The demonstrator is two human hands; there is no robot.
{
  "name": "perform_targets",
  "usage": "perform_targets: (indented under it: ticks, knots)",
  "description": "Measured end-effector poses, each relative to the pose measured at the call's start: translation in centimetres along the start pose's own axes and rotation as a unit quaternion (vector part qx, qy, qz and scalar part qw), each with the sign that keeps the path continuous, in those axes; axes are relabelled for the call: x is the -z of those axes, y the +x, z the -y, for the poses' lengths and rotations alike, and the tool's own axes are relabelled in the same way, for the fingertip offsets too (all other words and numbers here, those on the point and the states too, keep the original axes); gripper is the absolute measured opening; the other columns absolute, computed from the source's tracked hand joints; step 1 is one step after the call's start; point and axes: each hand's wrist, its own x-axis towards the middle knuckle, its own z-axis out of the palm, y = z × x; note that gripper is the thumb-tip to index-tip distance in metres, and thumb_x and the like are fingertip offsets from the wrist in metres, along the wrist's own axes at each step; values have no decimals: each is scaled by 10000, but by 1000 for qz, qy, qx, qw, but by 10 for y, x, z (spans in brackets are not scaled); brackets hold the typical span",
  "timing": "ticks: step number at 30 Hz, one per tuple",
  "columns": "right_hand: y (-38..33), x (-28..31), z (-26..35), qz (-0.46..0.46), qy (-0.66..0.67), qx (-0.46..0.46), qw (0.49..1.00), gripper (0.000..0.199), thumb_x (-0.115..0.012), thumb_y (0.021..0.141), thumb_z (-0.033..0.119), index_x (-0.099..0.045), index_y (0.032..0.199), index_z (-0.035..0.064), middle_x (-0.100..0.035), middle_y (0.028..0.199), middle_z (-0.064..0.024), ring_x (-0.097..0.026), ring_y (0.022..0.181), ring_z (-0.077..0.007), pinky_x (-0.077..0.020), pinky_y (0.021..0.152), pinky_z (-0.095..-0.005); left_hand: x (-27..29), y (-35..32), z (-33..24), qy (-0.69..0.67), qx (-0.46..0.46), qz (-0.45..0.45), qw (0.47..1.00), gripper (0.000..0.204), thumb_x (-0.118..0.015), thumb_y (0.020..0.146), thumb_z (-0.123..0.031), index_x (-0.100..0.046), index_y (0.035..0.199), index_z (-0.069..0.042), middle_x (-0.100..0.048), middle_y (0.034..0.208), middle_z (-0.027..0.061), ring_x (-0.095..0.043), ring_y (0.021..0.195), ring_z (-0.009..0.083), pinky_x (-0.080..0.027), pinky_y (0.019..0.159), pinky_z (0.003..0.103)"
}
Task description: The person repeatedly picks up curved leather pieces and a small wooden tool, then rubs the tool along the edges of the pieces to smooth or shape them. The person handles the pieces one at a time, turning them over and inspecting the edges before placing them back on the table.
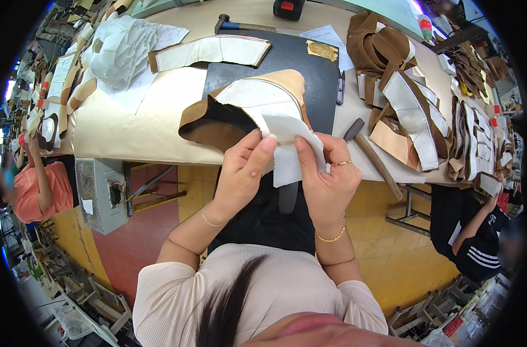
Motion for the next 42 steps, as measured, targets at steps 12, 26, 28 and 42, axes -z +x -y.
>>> perform_targets:
  ticks: [12, 26, 28, 42]
  knots:
    - [-1, -3, -6, 10, -3, 0, 1000, 199, -802, 836, 36, -686, 995, 8, -744, 845, -127, -736, 713, -224, -549, 612, -292, 0, 6, 6, 83, 2, -23, 996, 263, -609, 1034, -153, -603, 1209, 43, -674, 914, -6, -543, 751, 0, -435, 642, 176]
    - [-12, 6, -26, 133, 205, -118, 962, 433, -807, 871, 208, -683, 1237, 12, -633, 1235, -83, -606, 1072, -159, -476, 895, -293, 14, 19, 2, -25, -39, -76, 996, 314, -627, 1014, -139, -598, 1260, 53, -691, 1141, 95, -654, 999, 102, -524, 879, 252]
    - [-14, 0, -22, 114, 225, -134, 958, 408, -804, 864, 138, -689, 1232, 6, -638, 1229, -91, -603, 1078, -161, -476, 895, -293, 13, 17, 4, -3, -49, -92, 995, 316, -635, 1012, -150, -601, 1253, 52, -690, 1133, 88, -649, 981, 97, -519, 866, 245]
    - [-16, -1, -19, 62, 228, -149, 960, 136, -803, 835, 55, -753, 954, 14, -732, 982, -95, -702, 908, -188, -540, 808, -286, 15, 11, 8, 54, -94, -112, 988, 262, -643, 1012, -149, -626, 1195, 37, -683, 1059, 39, -605, 918, 52, -479, 809, 199]
